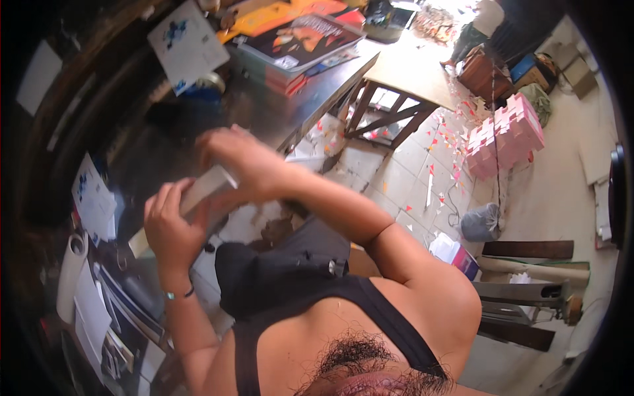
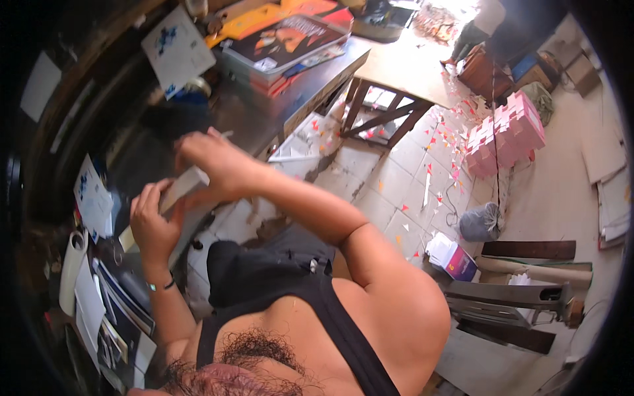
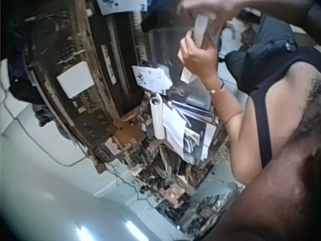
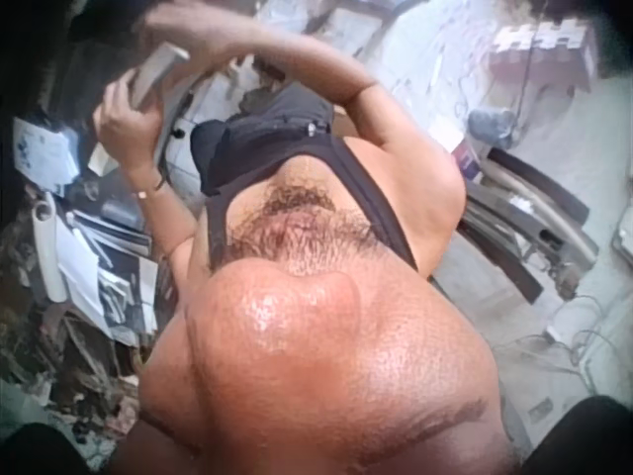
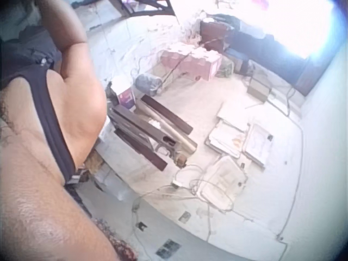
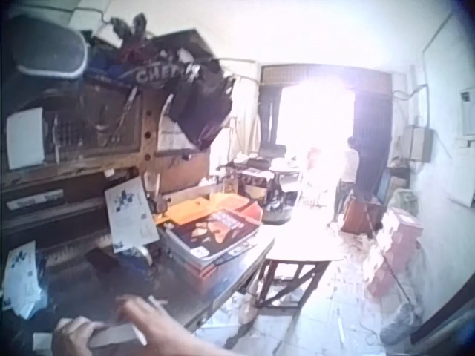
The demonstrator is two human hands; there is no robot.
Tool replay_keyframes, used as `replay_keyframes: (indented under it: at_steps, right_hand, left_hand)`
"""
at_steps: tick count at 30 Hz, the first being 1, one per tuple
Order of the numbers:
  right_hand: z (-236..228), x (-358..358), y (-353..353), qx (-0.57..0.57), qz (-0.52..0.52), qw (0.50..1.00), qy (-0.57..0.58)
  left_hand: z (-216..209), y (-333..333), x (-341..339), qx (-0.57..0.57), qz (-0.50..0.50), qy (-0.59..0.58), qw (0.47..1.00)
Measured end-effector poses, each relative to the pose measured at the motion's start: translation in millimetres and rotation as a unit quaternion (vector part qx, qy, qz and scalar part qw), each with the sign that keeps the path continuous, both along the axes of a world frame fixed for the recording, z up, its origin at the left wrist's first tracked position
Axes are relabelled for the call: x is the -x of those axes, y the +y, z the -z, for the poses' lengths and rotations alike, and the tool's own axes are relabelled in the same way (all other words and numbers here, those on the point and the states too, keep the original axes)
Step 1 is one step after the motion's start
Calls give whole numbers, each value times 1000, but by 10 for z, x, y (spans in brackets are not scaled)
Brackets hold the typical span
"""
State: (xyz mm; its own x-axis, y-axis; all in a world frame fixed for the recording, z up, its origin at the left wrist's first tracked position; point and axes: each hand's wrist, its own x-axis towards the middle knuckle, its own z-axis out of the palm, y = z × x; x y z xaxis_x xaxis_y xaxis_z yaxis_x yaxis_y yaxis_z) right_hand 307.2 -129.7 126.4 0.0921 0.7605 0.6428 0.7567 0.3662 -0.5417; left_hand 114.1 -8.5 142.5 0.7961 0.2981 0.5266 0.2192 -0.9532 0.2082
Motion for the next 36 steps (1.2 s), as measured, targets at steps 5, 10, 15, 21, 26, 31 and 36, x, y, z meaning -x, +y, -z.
replay_keyframes:
  at_steps: [5,10,15,21,26,31,36]
  right_hand:
    - [543,-876,189,-11,50,973,224]
    - [1064,-1186,284,74,181,954,227]
    - [1023,-1003,154,119,297,946,47]
    - [1040,-963,82,165,316,933,57]
    - [991,-973,51,196,335,921,19]
    - [1010,-1021,64,193,332,923,3]
    - [951,-1022,94,218,339,915,15]
  left_hand:
    - [-131,-47,-86,53,31,0,998]
    - [-160,-41,-69,119,45,-5,992]
    - [-276,-15,-34,194,92,54,975]
    - [-187,-48,-14,241,112,60,962]
    - [-197,-18,-71,236,117,77,962]
    - [-221,83,-168,259,119,76,956]
    - [-312,191,-201,269,128,77,951]
